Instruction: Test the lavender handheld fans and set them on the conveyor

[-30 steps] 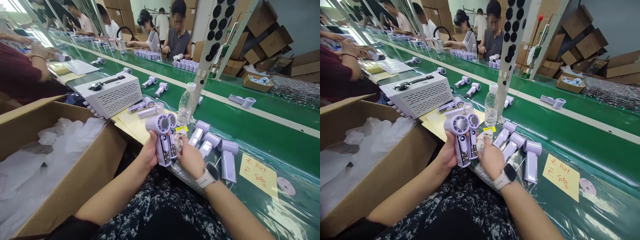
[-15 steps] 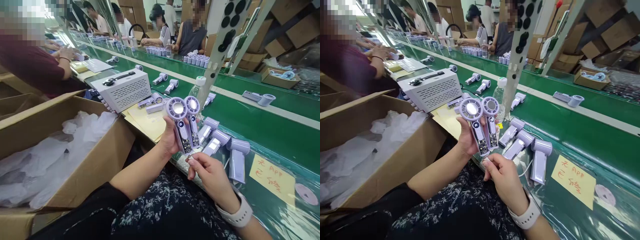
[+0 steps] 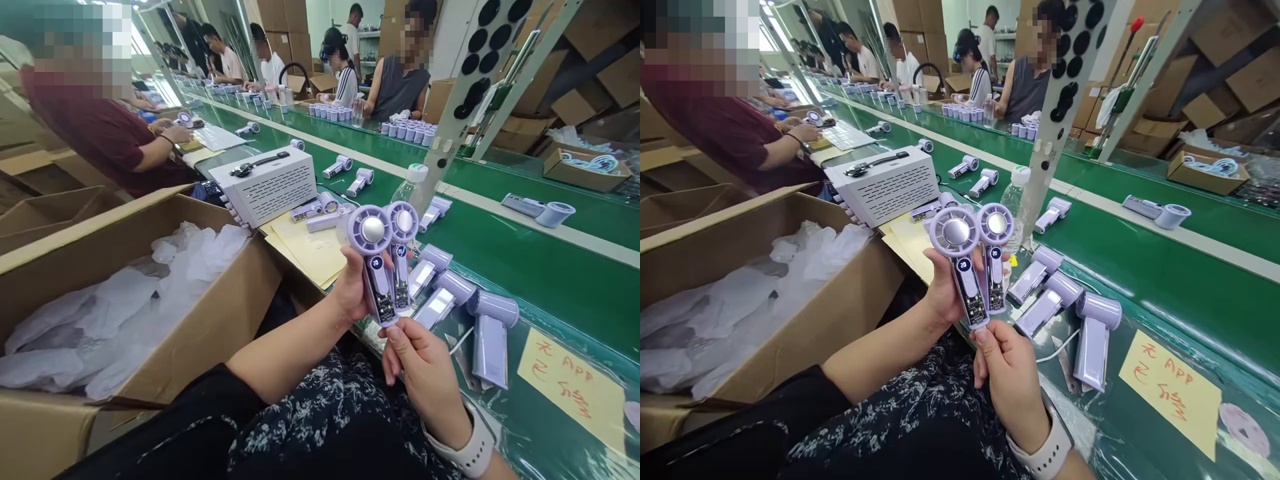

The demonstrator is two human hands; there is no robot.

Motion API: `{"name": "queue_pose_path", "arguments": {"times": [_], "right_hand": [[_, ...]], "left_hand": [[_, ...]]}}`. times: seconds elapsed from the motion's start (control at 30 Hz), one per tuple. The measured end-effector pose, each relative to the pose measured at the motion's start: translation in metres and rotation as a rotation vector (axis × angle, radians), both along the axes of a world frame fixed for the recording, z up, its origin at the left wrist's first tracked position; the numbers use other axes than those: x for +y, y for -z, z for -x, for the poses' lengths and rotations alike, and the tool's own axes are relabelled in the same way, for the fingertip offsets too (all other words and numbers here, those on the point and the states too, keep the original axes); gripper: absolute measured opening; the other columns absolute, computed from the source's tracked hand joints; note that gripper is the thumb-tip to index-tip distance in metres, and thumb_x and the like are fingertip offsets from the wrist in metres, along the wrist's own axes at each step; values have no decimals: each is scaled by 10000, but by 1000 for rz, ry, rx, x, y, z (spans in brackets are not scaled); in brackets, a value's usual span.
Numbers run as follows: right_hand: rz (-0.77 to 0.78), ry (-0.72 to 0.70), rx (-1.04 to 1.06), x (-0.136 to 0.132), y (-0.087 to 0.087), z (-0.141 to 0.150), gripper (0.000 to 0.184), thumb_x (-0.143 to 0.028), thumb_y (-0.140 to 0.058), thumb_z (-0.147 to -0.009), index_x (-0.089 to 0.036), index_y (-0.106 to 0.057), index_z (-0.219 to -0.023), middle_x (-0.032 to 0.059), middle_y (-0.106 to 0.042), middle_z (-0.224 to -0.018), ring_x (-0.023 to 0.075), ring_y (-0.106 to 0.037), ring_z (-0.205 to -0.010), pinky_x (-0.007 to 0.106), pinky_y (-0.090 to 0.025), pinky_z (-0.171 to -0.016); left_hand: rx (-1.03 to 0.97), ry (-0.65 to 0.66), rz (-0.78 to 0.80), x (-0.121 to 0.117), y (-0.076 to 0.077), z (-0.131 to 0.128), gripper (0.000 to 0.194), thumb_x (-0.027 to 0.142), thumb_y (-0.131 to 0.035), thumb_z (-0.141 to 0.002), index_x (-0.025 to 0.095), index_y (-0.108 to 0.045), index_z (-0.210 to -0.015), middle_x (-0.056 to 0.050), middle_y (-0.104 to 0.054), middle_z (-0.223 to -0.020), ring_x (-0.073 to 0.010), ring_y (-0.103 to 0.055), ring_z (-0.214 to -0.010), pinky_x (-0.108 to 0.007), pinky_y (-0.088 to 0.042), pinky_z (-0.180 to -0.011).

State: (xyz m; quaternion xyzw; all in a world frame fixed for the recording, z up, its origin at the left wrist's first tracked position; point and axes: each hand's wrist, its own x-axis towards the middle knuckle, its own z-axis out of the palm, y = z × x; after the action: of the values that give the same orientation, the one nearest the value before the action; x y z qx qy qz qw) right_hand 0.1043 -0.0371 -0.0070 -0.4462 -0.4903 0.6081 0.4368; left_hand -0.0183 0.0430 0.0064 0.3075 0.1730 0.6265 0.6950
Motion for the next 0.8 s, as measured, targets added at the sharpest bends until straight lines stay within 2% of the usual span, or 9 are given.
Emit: {"name": "queue_pose_path", "arguments": {"times": [0.13, 0.27, 0.33, 0.4, 0.47, 0.5, 0.6, 0.7, 0.8], "right_hand": [[24, 14, 36, -2, 2, 6, 545, -707, -695, -838, -175, -625, -742, -76, -458, -428, 105, -501, -341, 210, -378, -383], [-18, 14, -8, -2, 6, 3, 514, -676, -631, -904, -196, -597, -724, -69, -464, -448, 117, -514, -378, 228, -398, -422], [-124, -23, -108, -1, 7, -1, 476, -610, -574, -969, -203, -597, -724, -22, -564, -544, 139, -585, -504, 250, -459, -527], [-274, -44, -239, 1, 7, -6, 426, -528, -538, -1010, -207, -613, -742, 29, -656, -735, 167, -636, -712, 270, -493, -679], [-378, -31, -325, 3, 6, -10, 374, -473, -537, -1019, -211, -634, -769, 48, -667, -886, 186, -628, -867, 277, -485, -780], [-389, -10, -337, 4, 5, -11, 354, -461, -542, -1016, -214, -643, -783, 45, -662, -900, 187, -622, -880, 275, -480, -785], [-301, 50, -309, 6, 6, -10, 363, -476, -559, -1004, -211, -661, -778, 27, -670, -793, 172, -617, -760, 266, -472, -709], [-177, 73, -205, 6, 7, -6, 458, -542, -575, -986, -210, -601, -671, -12, -591, -563, 147, -572, -573, 260, -449, -605], [-97, 69, -79, 6, 6, -4, 499, -612, -603, -951, -211, -576, -654, -32, -535, -471, 140, -558, -494, 256, -446, -552]], "left_hand": [[23, -27, -16, -2, 1, 2, 763, 922, -701, -515, 176, -660, -667, -124, -774, -1013, -331, -726, -1045, -442, -577, -938], [19, -11, -16, -1, 2, 0, 780, 932, -704, -478, 169, -657, -634, -136, -773, -987, -335, -725, -1033, -434, -590, -898], [-8, 0, 0, 1, 3, -1, 780, 932, -706, -475, 168, -656, -625, -134, -773, -985, -330, -728, -1023, -419, -597, -871], [-79, -6, 32, 3, 3, -1, 764, 928, -690, -521, 172, -649, -625, -116, -773, -1013, -318, -729, -1040, -410, -600, -873], [-162, -20, 67, 4, 3, 0, 740, 915, -671, -581, 178, -636, -628, -94, -771, -1047, -307, -728, -1066, -413, -602, -889], [-187, -18, 83, 4, 2, 1, 734, 910, -663, -602, 177, -630, -628, -89, -769, -1063, -306, -727, -1077, -417, -603, -897], [-185, 9, 110, 1, 0, 4, 750, 919, -640, -614, 169, -624, -630, -104, -763, -1105, -321, -721, -1104, -438, -610, -902], [-157, 20, 96, -3, -2, 6, 772, 936, -631, -589, 165, -613, -617, -116, -756, -1138, -339, -708, -1133, -454, -614, -908], [-114, -9, 42, -5, -3, 7, 780, 940, -653, -545, 163, -613, -607, -120, -751, -1149, -356, -694, -1161, -460, -609, -933]]}}
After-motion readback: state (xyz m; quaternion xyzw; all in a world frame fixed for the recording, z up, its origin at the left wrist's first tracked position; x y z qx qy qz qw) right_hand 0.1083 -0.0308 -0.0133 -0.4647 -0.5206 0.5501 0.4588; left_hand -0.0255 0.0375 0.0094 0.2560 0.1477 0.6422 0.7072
